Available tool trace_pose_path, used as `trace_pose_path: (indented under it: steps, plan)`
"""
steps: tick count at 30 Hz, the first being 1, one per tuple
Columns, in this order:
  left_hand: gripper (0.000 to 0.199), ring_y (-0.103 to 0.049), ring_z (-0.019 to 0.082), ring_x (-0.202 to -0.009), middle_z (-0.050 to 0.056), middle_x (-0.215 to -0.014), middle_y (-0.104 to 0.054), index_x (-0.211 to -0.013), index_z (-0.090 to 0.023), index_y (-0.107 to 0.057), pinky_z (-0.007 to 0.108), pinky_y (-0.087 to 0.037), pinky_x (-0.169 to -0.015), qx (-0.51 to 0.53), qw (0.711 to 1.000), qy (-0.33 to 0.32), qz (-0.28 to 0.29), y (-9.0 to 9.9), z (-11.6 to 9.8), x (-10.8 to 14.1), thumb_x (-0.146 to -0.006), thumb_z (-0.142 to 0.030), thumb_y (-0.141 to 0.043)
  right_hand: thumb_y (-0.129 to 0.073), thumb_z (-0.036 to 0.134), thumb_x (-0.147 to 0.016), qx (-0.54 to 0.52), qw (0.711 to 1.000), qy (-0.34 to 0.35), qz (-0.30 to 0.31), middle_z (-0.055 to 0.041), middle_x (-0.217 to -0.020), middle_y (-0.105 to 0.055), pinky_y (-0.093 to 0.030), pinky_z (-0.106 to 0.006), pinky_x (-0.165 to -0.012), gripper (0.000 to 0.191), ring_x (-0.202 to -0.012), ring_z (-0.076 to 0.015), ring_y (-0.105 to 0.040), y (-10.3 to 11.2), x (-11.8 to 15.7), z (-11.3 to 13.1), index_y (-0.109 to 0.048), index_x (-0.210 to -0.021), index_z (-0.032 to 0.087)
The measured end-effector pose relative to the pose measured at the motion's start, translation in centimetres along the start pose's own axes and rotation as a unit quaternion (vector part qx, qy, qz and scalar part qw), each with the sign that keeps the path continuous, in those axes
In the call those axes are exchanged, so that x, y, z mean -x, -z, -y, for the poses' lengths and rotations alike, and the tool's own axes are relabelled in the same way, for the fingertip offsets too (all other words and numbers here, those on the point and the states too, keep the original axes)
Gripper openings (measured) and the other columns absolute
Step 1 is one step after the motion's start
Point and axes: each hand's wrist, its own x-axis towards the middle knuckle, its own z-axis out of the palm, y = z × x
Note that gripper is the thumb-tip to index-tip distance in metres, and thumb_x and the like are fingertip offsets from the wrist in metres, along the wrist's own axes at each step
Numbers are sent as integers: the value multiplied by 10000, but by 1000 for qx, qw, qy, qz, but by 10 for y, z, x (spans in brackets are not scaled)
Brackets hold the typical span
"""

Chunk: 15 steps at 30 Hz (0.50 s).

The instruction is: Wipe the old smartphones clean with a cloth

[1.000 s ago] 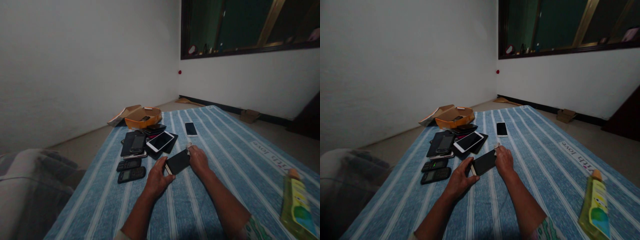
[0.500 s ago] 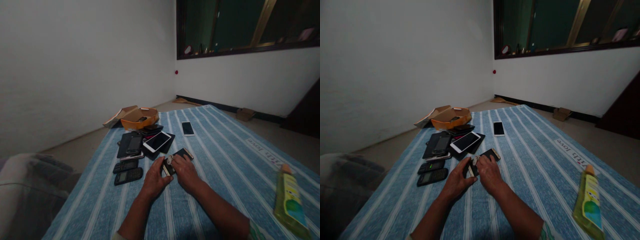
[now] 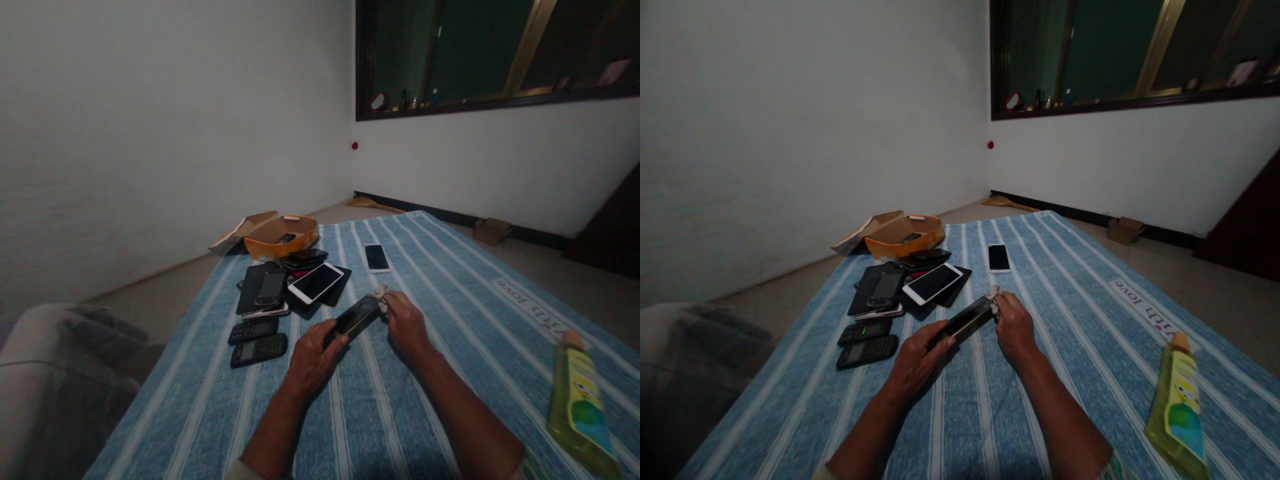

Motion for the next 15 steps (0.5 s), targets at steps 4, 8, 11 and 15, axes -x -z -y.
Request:
trace_pose_path:
  steps: [4,8,11,15]
  plan:
    - [289,-699,229,-907,62,-955,-746,-990,-205,-700,327,-541,-817,-36,999,1,12,0,-5,-1,-935,-405,-499,-380,20,-835,-22,998,48,-33,-143,-1092,-656,-514,-365,-891,420,-1045,-242,-608,-6,-3,5,-642,-1141,141]
    - [336,-707,220,-849,60,-892,-745,-953,-206,-698,314,-544,-773,-68,998,0,-3,-3,-5,-2,-964,-410,-432,-383,19,-843,-31,995,82,-48,-157,-1105,-647,-517,-412,-929,400,-1086,-257,-588,-13,-10,11,-645,-1122,135]
    - [385,-707,236,-866,78,-911,-741,-966,-193,-688,333,-544,-778,-81,997,-5,-6,-3,-4,-3,-979,-424,-381,-390,11,-843,-38,991,118,-41,-136,-1095,-648,-497,-436,-983,396,-1134,-256,-568,-18,-13,19,-651,-1100,163]
    - [431,-700,228,-833,67,-871,-730,-956,-197,-673,330,-536,-757,-77,997,0,1,-2,-5,-4,-993,-441,-321,-401,12,-854,-57,987,147,-38,-119,-1056,-654,-489,-436,-1010,370,-1163,-248,-564,-24,-12,38,-666,-1046,186]
